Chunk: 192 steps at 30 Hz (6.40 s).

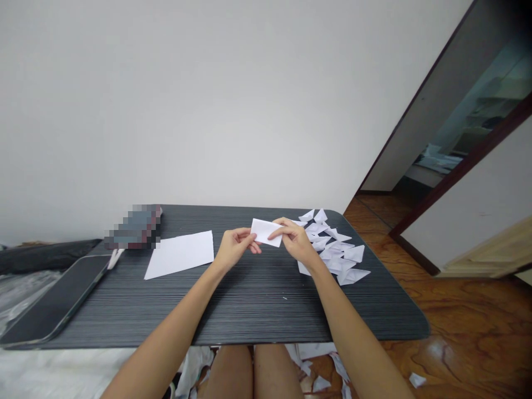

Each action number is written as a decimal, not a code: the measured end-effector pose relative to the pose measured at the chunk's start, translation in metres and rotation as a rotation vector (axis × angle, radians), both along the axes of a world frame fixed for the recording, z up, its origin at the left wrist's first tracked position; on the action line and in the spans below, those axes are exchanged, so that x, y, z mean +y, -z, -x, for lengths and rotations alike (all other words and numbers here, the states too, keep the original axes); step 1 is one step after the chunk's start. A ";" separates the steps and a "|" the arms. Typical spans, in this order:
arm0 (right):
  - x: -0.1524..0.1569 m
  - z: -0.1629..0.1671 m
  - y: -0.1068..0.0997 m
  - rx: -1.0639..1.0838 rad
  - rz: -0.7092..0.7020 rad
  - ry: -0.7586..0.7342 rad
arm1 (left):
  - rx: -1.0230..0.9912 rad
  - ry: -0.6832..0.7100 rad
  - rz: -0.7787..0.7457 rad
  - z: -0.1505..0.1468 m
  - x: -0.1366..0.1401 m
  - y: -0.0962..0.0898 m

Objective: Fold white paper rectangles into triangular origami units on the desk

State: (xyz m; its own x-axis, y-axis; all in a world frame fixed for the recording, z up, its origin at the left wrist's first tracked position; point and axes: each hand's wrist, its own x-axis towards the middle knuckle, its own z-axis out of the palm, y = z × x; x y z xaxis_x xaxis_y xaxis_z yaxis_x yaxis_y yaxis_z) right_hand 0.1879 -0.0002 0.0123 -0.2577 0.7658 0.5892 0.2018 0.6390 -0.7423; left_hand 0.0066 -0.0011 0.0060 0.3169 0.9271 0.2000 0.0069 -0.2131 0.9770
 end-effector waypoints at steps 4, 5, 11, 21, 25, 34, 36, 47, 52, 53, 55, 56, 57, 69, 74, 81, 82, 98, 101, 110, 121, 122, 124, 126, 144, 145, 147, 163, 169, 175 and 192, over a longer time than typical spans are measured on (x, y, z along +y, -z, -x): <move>-0.002 0.001 -0.002 0.059 0.099 -0.007 | 0.310 -0.088 -0.380 0.006 0.001 -0.004; -0.002 0.003 -0.001 0.078 0.142 0.015 | 0.367 -0.092 -0.444 0.006 0.001 -0.004; 0.004 0.022 0.018 0.134 0.330 0.083 | 0.302 -0.173 -0.389 -0.001 0.000 0.007; 0.003 0.031 0.024 0.294 0.382 0.180 | -0.035 -0.298 -0.054 -0.006 0.005 0.018; 0.003 0.032 0.026 0.315 0.384 0.210 | -0.044 -0.288 -0.062 -0.007 0.004 0.019; 0.006 0.031 0.030 0.431 0.447 0.167 | 0.108 -0.296 -0.180 -0.007 -0.001 0.012; 0.006 0.031 0.029 0.453 0.475 0.150 | 0.110 -0.276 -0.197 -0.007 -0.002 0.011; 0.006 0.022 0.024 0.140 0.472 0.105 | -0.047 -0.278 -0.073 0.001 0.006 0.010; -0.004 0.024 0.020 -0.116 0.227 0.152 | 0.120 -0.206 -0.120 0.008 0.010 0.008; -0.006 0.026 0.019 -0.160 0.184 0.132 | 0.156 -0.175 -0.150 0.008 0.010 0.007; -0.011 0.029 0.018 -0.214 0.164 0.057 | 0.222 -0.103 -0.192 0.008 0.008 0.005; -0.012 0.031 0.018 -0.221 0.184 0.016 | 0.255 -0.077 -0.203 0.008 0.007 0.005; -0.013 0.032 0.019 -0.218 0.215 -0.019 | 0.287 -0.068 -0.208 0.008 0.006 0.005; -0.002 0.021 0.016 0.013 0.449 0.108 | 0.214 -0.612 -0.296 0.014 0.016 0.014; 0.003 0.030 0.022 0.151 0.502 -0.023 | 0.118 -0.503 -0.211 0.009 0.013 0.019; 0.007 0.025 0.023 0.303 0.515 0.085 | -0.219 0.021 -0.014 0.004 0.013 0.016; 0.008 0.024 0.022 0.303 0.517 0.084 | -0.231 0.048 -0.008 0.005 0.013 0.014; 0.011 0.016 0.019 0.305 0.568 0.058 | -0.045 0.021 -0.139 0.011 0.007 0.002; 0.008 0.012 0.014 0.206 0.433 0.074 | 0.003 -0.081 -0.183 0.012 0.009 0.002; 0.001 0.019 0.015 -0.057 0.176 0.217 | 0.123 -0.262 -0.371 0.008 0.009 0.011; 0.010 0.018 0.022 0.134 0.198 0.201 | 0.048 -0.211 -0.272 0.002 0.003 0.012; 0.009 0.018 0.022 0.133 0.201 0.207 | 0.054 -0.207 -0.278 0.001 0.002 0.012; 0.009 0.018 0.021 0.130 0.215 0.232 | 0.069 -0.194 -0.293 0.001 0.001 0.012; 0.008 0.019 0.020 0.130 0.243 0.240 | 0.080 -0.185 -0.300 0.001 0.001 0.013; 0.003 0.022 0.017 0.075 0.323 0.274 | 0.130 -0.054 -0.161 0.000 0.001 0.011; 0.003 0.022 0.018 0.073 0.320 0.271 | 0.135 -0.044 -0.153 -0.001 0.001 0.011; 0.003 0.022 0.018 0.069 0.315 0.263 | 0.145 -0.023 -0.142 -0.001 0.000 0.011; 0.008 0.026 0.027 0.472 0.636 0.061 | -0.017 -0.050 -0.033 0.000 0.004 0.009; 0.010 0.024 0.028 0.447 0.549 0.028 | -0.061 -0.037 -0.027 -0.001 0.004 0.009; 0.010 0.014 0.022 0.417 0.578 -0.015 | 0.225 0.033 -0.405 0.007 0.001 0.008; -0.001 0.013 0.011 -0.095 0.329 -0.086 | 0.273 0.035 -0.126 0.008 0.004 0.008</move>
